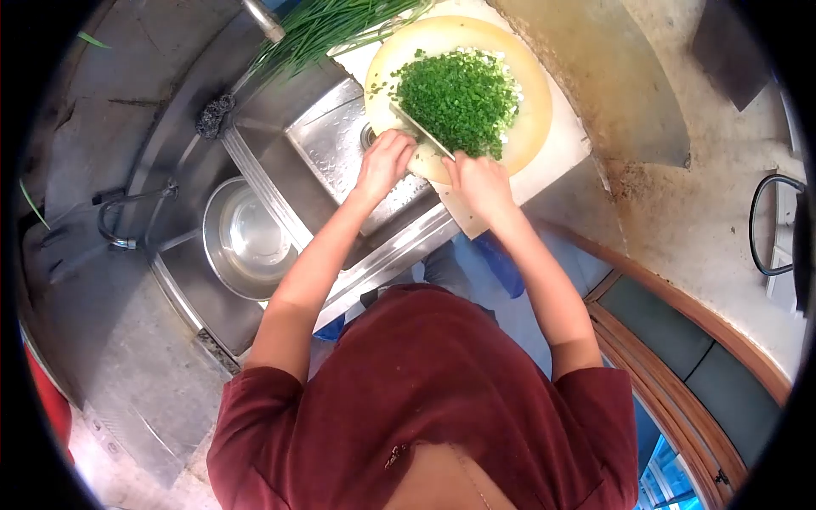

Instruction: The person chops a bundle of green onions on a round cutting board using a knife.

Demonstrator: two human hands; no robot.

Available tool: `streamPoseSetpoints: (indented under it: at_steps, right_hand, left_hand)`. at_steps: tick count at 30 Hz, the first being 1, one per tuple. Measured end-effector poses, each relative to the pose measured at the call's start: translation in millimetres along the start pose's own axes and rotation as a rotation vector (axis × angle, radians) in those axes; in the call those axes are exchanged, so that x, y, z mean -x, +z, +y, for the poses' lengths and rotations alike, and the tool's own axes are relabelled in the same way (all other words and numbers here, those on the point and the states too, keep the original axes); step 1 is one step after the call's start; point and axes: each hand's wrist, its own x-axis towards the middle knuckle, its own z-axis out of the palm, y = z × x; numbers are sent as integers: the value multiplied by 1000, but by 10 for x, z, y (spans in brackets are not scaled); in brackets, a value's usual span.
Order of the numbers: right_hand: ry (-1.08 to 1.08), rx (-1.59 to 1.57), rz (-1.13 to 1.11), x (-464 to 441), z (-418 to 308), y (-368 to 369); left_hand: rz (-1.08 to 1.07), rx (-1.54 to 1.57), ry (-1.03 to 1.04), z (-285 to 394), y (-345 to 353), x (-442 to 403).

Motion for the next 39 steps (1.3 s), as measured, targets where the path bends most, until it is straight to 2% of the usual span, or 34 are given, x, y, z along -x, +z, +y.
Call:
streamPoseSetpoints:
  at_steps: [4, 7, 9, 13, 16, 20, 24, 25, 28, 30, 32, 33, 37, 39]
  right_hand:
    - [-4, -41, 4, -79, -85, 247]
    - [-111, -75, 84, -247, -89, 209]
    - [-134, -72, 97, -233, -75, 144]
    - [-22, 7, -62, 12, -171, 123]
    - [-129, 13, 77, -217, -174, 284]
    - [-87, -70, 25, -125, -109, 72]
    - [-89, 36, -20, -31, -124, 265]
    - [-122, 32, 61, -101, -128, 320]
    - [-203, -25, 94, -186, -118, 218]
    - [-132, 10, 38, -39, -166, 140]
    - [-52, 62, -20, 103, -205, 148]
    - [-93, 57, -6, 55, -144, 324]
    - [-183, -55, 84, -163, -186, 267]
    - [-131, -35, 61, -68, -181, 121]
  left_hand:
    - [-47, -122, 19, -44, -27, 55]
    - [-72, -195, 47, 5, -103, 105]
    - [-93, -189, 63, 13, -149, 110]
    - [-81, -167, 68, -34, -155, 112]
    - [-89, -164, 30, 3, -118, 132]
    - [-78, -170, 50, -33, -125, 130]
    - [-78, -164, 78, -49, -144, 175]
    - [-88, -166, 89, -45, -157, 181]
    - [-87, -190, 117, -21, -197, 206]
    - [-67, -190, 128, -33, -201, 167]
    - [-79, -164, 97, -50, -208, 178]
    - [-81, -167, 83, -68, -193, 198]
    - [-56, -99, 63, -45, -158, 185]
    - [-30, -62, -24, -34, -155, 170]
